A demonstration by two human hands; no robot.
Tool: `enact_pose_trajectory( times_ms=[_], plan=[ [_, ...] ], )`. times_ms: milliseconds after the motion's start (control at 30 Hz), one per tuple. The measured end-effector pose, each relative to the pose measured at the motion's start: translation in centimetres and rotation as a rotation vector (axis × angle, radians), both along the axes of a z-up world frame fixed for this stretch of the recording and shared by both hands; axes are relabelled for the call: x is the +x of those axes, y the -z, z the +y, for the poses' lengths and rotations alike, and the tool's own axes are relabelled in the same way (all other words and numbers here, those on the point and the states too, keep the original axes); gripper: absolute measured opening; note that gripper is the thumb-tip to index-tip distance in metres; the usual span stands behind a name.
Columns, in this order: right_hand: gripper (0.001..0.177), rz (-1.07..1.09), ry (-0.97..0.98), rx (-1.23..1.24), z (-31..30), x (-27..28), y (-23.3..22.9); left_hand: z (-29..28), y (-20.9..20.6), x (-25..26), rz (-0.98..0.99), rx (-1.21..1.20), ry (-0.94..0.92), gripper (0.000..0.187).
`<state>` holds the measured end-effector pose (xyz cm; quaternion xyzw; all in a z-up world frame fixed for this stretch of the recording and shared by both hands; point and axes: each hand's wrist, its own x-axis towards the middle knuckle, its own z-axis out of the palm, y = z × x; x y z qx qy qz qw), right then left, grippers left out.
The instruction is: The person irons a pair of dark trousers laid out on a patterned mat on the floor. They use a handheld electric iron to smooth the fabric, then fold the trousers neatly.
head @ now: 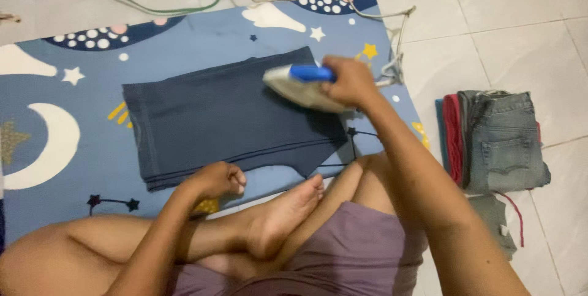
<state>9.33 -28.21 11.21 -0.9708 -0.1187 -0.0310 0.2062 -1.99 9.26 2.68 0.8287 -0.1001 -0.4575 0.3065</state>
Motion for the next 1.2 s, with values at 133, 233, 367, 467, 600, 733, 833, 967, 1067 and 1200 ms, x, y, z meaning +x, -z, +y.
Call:
enact_pose_trajectory(
  times_ms=[133,233,367,467,600,733,833,967,1067,1200],
  plan=[
    [0.029,0.092,-0.203,-0.179,5.4,-1.2,1.2,0.5,-2.0,0.4,-0.28,0.068,-0.18,0.028],
    [0.021,0.116,-0.067,-0.302,7.9,-1.7,1.8,1.0,-2.3,1.2,-0.562,0.082,-0.38,0.036],
    [0.024,0.125,-0.04,-0.278,9.2,-3.3,2.0,3.6,-1.2,2.5,-0.895,0.318,-0.316,0.063],
    [0.024,0.183,-0.133,-0.333,9.4,-5.5,2.2,6.9,0.0,2.3,-0.739,0.464,-0.344,0.082],
    [0.024,0.059,-0.155,-0.288,8.2,-8.0,2.7,8.1,2.0,1.7,-0.774,0.446,-0.382,0.086],
    [0.023,-0.112,-0.1,-0.23,5.5,-6.7,3.4,8.4,3.8,1.6,-0.8,0.402,-0.407,0.087],
    [0.024,-0.141,-0.015,-0.365,3.4,-4.8,3.5,9.7,4.4,2.4,-0.709,0.391,-0.377,0.089],
    [0.02,-0.042,0.11,-0.367,3.2,-3.8,3.5,13.5,5.4,3.1,-0.71,0.201,-0.298,0.086],
    [0.023,0.019,0.11,-0.334,5.1,-3.9,3.2,16.4,5.9,2.4,-0.82,-0.034,-0.549,0.065],
    [0.028,0.093,0.034,-0.348,9.3,-4.7,3.2,16.6,6.5,1.9,-0.625,-0.119,-1.048,0.05]
  ],
)
